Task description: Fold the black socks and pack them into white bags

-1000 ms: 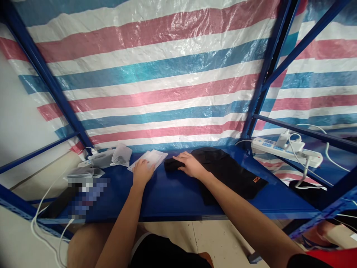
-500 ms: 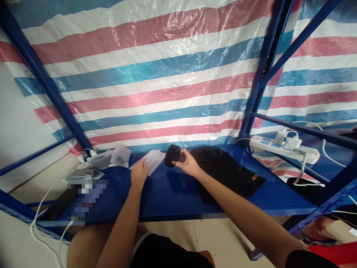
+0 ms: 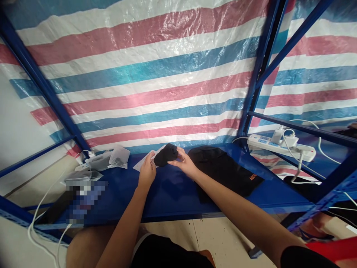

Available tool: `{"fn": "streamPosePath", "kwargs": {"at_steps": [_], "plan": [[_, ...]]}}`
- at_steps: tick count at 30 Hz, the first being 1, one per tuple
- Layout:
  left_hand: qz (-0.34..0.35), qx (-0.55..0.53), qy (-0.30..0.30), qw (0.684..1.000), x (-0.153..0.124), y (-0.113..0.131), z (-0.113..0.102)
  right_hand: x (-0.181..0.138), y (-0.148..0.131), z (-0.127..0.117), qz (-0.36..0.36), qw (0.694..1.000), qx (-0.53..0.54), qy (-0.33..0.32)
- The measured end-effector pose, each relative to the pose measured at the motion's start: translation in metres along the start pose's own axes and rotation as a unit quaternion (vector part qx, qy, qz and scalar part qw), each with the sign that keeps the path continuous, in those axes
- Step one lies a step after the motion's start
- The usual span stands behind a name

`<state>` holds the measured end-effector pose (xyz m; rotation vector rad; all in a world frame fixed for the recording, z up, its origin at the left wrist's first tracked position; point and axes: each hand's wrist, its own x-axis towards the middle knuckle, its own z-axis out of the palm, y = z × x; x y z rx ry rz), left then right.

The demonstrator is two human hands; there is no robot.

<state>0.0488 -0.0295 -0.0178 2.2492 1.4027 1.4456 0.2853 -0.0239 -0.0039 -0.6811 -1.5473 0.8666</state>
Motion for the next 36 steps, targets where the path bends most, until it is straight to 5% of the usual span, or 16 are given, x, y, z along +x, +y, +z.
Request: {"fn": "streamPosePath", "kwargs": {"at_steps": [8,12,18,23,28,36], "plan": [[0.03,-0.006,0.035,0.999,0.001,0.0,-0.001,0.0,0.0,-0.008,-0.105,0.967,-0.233,-0.004],[0.069,-0.005,-0.009,0.998,0.002,0.005,-0.005,-0.001,-0.006,-0.007,-0.158,0.951,-0.264,-0.029],[0.097,0.038,-0.074,0.992,0.0,0.008,-0.011,0.002,-0.012,-0.017,-0.215,0.919,-0.33,0.036],[0.158,0.073,-0.075,0.982,0.003,0.004,-0.008,0.001,-0.019,-0.021,-0.238,0.899,-0.368,0.014],[0.164,0.029,-0.039,0.985,0.003,0.007,-0.014,0.002,-0.02,-0.017,-0.235,0.925,-0.296,-0.043],[0.075,-0.064,-0.086,0.991,0.001,0.015,-0.012,0.003,-0.008,-0.014,-0.116,0.984,-0.119,-0.064]]}}
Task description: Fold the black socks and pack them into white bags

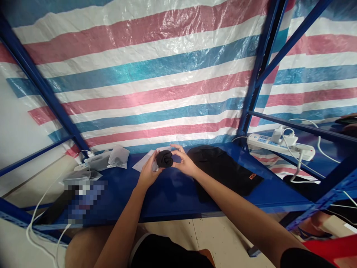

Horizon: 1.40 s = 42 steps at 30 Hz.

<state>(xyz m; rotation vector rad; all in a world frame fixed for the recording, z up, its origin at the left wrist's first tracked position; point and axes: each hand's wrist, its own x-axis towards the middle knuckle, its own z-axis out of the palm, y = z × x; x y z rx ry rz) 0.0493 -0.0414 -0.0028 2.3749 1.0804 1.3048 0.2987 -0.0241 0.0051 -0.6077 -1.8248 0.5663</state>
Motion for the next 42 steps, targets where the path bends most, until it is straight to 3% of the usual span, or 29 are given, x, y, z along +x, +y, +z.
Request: {"fn": "streamPosePath", "kwargs": {"at_steps": [6,11,16,19,25,30,37,40,42], "plan": [[-0.036,0.014,0.001,0.999,-0.001,0.01,-0.002,0.001,0.009,-0.002,0.044,0.996,0.074,-0.005],[-0.026,0.013,-0.024,0.999,0.0,0.005,0.001,0.004,0.0,-0.012,-0.038,0.997,-0.061,0.007],[0.005,0.008,0.0,1.0,-0.002,-0.002,0.0,0.004,-0.008,-0.013,-0.095,0.982,-0.163,-0.006],[-0.002,0.012,0.006,1.0,-0.002,-0.003,0.001,0.003,-0.004,-0.007,-0.058,0.991,-0.117,0.009],[-0.012,0.015,0.025,0.999,0.0,-0.001,0.01,-0.005,0.02,0.016,0.096,0.992,0.067,0.055],[-0.01,0.0,0.045,0.999,-0.001,0.01,0.009,-0.008,0.023,0.026,0.129,0.98,0.139,0.064],[0.002,0.054,0.094,0.994,-0.003,0.019,0.0,-0.003,0.017,0.012,0.108,0.994,0.01,0.029],[-0.009,0.067,0.104,0.992,-0.002,0.015,0.001,-0.001,0.006,0.0,0.052,0.992,-0.094,0.064],[-0.01,0.083,0.103,0.991,-0.001,0.01,0.001,0.001,-0.004,-0.009,-0.012,0.986,-0.157,0.048]]}}
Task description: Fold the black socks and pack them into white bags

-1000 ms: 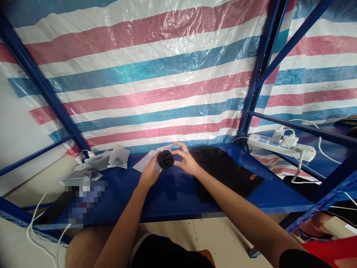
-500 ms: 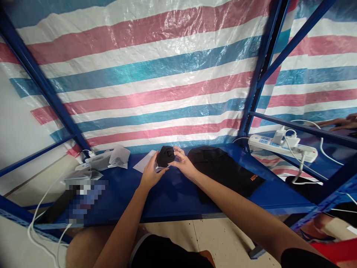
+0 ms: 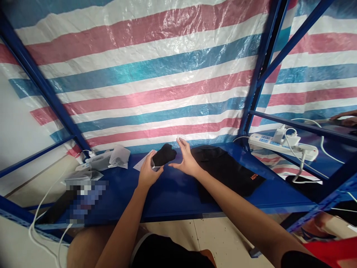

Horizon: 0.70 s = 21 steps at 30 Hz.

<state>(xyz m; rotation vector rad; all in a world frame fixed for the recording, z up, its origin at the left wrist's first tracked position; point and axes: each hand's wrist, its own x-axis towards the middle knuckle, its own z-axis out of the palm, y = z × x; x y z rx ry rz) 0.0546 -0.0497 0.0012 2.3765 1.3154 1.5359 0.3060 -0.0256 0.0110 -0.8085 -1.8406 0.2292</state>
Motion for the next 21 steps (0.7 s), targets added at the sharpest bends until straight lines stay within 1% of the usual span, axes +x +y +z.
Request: {"fn": "streamPosePath", "kwargs": {"at_steps": [2,4,6,10,12,14,18,21], "plan": [[0.013,0.021,-0.017,1.0,0.0,-0.003,0.0,0.002,-0.006,-0.01,-0.063,0.996,-0.035,-0.053],[0.033,0.034,-0.035,0.998,0.0,-0.004,-0.002,0.003,-0.008,-0.017,-0.087,0.99,-0.043,-0.107],[0.052,0.029,-0.042,0.997,0.0,-0.001,-0.003,0.004,-0.007,-0.019,-0.074,0.99,-0.033,-0.115],[0.065,-0.012,-0.042,0.997,0.0,0.008,-0.006,0.003,0.001,-0.014,0.0,0.996,0.034,-0.082],[0.071,-0.024,-0.057,0.996,0.0,0.01,-0.006,0.002,0.004,-0.011,0.047,0.992,0.078,-0.087],[0.082,-0.022,-0.077,0.993,0.0,0.01,-0.005,0.001,0.005,-0.008,0.07,0.988,0.095,-0.102],[0.127,0.015,-0.11,0.986,-0.002,0.007,0.002,-0.003,0.005,0.001,0.045,0.987,0.035,-0.15],[0.15,0.033,-0.118,0.981,-0.003,0.007,0.005,-0.006,0.006,0.01,0.058,0.989,-0.001,-0.135]]}}
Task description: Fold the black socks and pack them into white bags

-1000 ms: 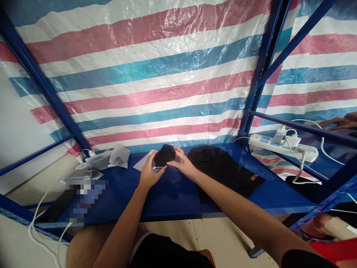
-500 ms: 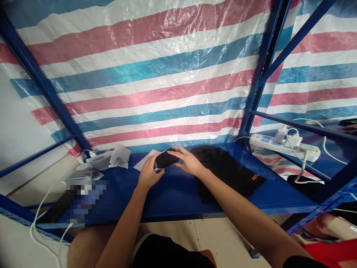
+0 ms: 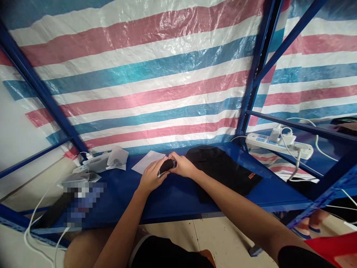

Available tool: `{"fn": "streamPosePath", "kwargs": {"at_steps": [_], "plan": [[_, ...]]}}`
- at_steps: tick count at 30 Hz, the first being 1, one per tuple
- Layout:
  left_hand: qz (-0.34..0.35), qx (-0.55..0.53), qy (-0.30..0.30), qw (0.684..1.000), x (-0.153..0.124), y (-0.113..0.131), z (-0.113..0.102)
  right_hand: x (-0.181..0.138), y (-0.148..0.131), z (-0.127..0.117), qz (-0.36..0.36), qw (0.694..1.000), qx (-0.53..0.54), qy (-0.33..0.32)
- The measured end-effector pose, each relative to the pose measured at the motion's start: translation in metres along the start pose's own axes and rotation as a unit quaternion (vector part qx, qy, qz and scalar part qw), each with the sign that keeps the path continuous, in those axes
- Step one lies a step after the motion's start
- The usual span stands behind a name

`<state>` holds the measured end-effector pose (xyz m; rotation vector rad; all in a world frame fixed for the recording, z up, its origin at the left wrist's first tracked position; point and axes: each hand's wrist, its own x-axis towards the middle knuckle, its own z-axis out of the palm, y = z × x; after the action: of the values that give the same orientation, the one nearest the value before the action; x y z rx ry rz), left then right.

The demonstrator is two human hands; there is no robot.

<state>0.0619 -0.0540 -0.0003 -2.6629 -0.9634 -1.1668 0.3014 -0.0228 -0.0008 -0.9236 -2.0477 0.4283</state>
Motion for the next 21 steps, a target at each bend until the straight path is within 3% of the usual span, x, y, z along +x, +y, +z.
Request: {"fn": "streamPosePath", "kwargs": {"at_steps": [5,13,21], "plan": [[-0.068,-0.032,0.018,0.997,-0.001,-0.002,-0.002,0.003,0.004,0.005,-0.047,0.998,-0.022,0.03],[-0.107,-0.03,0.061,0.992,-0.004,-0.022,0.011,0.001,-0.001,-0.002,-0.117,0.987,-0.088,0.06],[-0.094,-0.056,0.113,0.988,-0.003,-0.02,0.006,-0.003,-0.017,0.0,-0.168,0.98,-0.092,0.05]]}}
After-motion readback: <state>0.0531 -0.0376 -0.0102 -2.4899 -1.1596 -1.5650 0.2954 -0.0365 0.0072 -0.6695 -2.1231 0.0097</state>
